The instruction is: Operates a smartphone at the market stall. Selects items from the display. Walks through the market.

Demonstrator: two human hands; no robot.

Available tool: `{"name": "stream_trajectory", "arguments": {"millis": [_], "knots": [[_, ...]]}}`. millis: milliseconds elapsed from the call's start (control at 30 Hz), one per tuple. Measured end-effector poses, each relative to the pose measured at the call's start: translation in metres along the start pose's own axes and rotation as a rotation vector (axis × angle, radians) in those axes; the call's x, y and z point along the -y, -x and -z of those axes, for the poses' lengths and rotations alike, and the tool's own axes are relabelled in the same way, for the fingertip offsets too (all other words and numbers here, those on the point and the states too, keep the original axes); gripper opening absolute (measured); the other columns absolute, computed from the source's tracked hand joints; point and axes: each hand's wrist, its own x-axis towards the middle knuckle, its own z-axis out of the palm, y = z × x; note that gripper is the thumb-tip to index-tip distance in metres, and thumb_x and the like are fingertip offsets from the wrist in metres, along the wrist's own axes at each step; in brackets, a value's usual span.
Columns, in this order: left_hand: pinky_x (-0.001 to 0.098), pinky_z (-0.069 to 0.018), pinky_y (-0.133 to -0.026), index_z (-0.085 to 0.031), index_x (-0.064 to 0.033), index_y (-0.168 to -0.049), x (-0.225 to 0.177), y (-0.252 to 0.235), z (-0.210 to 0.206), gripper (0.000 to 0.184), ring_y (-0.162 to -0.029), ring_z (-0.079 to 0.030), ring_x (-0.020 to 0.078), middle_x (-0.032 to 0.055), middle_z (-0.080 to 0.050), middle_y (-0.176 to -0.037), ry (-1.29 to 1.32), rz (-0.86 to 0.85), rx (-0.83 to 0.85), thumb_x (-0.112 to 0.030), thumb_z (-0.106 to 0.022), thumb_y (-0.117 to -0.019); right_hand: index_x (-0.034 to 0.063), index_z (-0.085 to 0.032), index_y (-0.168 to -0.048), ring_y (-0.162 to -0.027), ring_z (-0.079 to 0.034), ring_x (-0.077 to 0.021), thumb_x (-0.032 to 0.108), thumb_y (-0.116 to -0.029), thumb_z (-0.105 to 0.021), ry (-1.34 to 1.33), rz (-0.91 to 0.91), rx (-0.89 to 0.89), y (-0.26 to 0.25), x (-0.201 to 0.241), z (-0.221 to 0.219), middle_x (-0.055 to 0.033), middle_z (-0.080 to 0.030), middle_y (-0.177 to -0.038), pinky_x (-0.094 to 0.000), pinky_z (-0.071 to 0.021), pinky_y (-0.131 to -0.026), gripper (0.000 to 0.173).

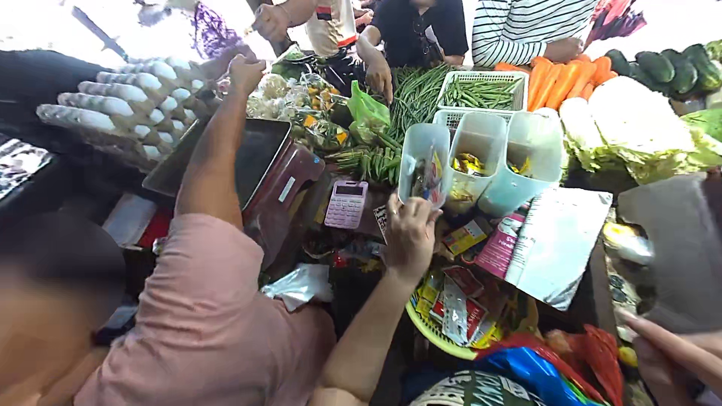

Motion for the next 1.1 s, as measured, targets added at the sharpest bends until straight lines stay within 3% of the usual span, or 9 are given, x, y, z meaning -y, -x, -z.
{"name": "stream_trajectory", "arguments": {"millis": [167,300,367,433,567,700,833,967,1100], "knots": [[0.0572,-0.0412,-0.111,-0.079,-0.0131,-0.095,0.006,0.009,-0.002,0.011,-0.108,-0.069,0.031,0.0047,-0.076,-0.099,0.048,-0.036,-0.046,-0.022,-0.073,-0.0937,0.016,-0.073,-0.12,-0.091,-0.066,-0.027,0.024,-0.1037,-0.054,0.086,0.083,0.005,-0.098,0.015,-0.064,-0.0089,-0.073,-0.096,-0.0431,-0.0513,-0.08,0.026],[0.0553,-0.0409,-0.111,-0.077,-0.0143,-0.096,0.006,0.013,-0.001,0.008,-0.113,-0.066,0.0337,0.0049,-0.075,-0.101,0.079,-0.048,-0.049,-0.017,-0.069,-0.0943,0.0101,-0.077,-0.11,-0.094,-0.07,-0.032,0.019,-0.1006,-0.052,0.129,0.248,0.095,-0.184,0.014,-0.107,-0.0094,-0.076,-0.1,-0.0495,-0.0525,-0.078,0.028],[0.057,-0.0365,-0.113,-0.075,-0.014,-0.098,0.007,0.015,0.0,0.009,-0.117,-0.064,0.0324,0.0054,-0.075,-0.103,0.146,-0.045,-0.04,-0.014,-0.067,-0.0949,0.0076,-0.076,-0.105,-0.095,-0.068,-0.0342,0.013,-0.097,-0.056,0.164,0.286,0.21,-0.217,0.012,-0.126,-0.0106,-0.074,-0.095,-0.0526,-0.0498,-0.081,0.022],[0.0533,-0.0308,-0.118,-0.075,-0.0143,-0.099,0.01,0.02,-0.001,0.01,-0.119,-0.063,0.0261,0.0036,-0.074,-0.102,0.175,-0.047,-0.04,-0.013,-0.066,-0.0957,0.0057,-0.075,-0.098,-0.1,-0.068,-0.0344,0.008,-0.0936,-0.062,0.225,0.292,0.337,-0.24,0.012,-0.142,-0.0112,-0.074,-0.092,-0.0545,-0.0482,-0.091,0.015],[0.0486,-0.0268,-0.12,-0.072,-0.0151,-0.1,0.014,0.026,-0.003,0.01,-0.12,-0.06,0.0208,0.0032,-0.072,-0.102,0.182,-0.066,-0.056,-0.015,-0.062,-0.0983,0.003,-0.072,-0.088,-0.093,-0.067,-0.032,0.0,-0.0908,-0.064,0.36,0.249,0.602,-0.266,0.023,-0.173,-0.0122,-0.069,-0.082,-0.0487,-0.0482,-0.094,0.009],[0.0477,-0.0253,-0.12,-0.073,-0.0173,-0.101,0.014,0.028,-0.006,0.012,-0.126,-0.057,0.0245,0.0031,-0.073,-0.102,0.175,-0.046,-0.067,-0.017,-0.062,-0.0985,-0.0003,-0.073,-0.099,-0.107,-0.063,-0.0345,0.004,-0.0946,-0.06,0.513,0.086,0.909,-0.277,0.034,-0.204,-0.0158,-0.07,-0.099,-0.0507,-0.0428,-0.1,0.014],[0.0467,-0.0222,-0.12,-0.071,-0.0178,-0.102,0.015,0.027,-0.009,0.011,-0.122,-0.058,0.018,0.0016,-0.071,-0.102,0.178,-0.059,-0.073,-0.017,-0.06,-0.0993,0.0004,-0.074,-0.089,-0.106,-0.064,-0.036,0.0,-0.0931,-0.061,0.467,0.154,0.948,-0.28,0.038,-0.213,-0.0151,-0.071,-0.095,-0.0535,-0.0449,-0.095,0.013],[0.0453,-0.0212,-0.12,-0.07,-0.0178,-0.104,0.011,0.026,-0.008,0.013,-0.113,-0.061,0.014,0.0023,-0.07,-0.101,0.157,-0.076,-0.048,-0.015,-0.058,-0.0993,0.0072,-0.076,-0.104,-0.128,-0.054,-0.0389,0.006,-0.0945,-0.064,0.408,0.064,1.234,-0.281,0.037,-0.208,-0.0149,-0.067,-0.123,-0.058,-0.0397,-0.108,0.016],[0.0453,-0.0251,-0.118,-0.072,-0.0168,-0.103,0.01,0.02,-0.007,0.014,-0.113,-0.062,0.0174,0.0026,-0.072,-0.101,0.149,-0.062,-0.043,-0.013,-0.06,-0.0971,0.0014,-0.074,-0.1,-0.121,-0.059,-0.0377,0.01,-0.0977,-0.062,0.465,0.064,1.26,-0.284,0.037,-0.207,-0.0166,-0.07,-0.113,-0.0554,-0.042,-0.104,0.015]]}}
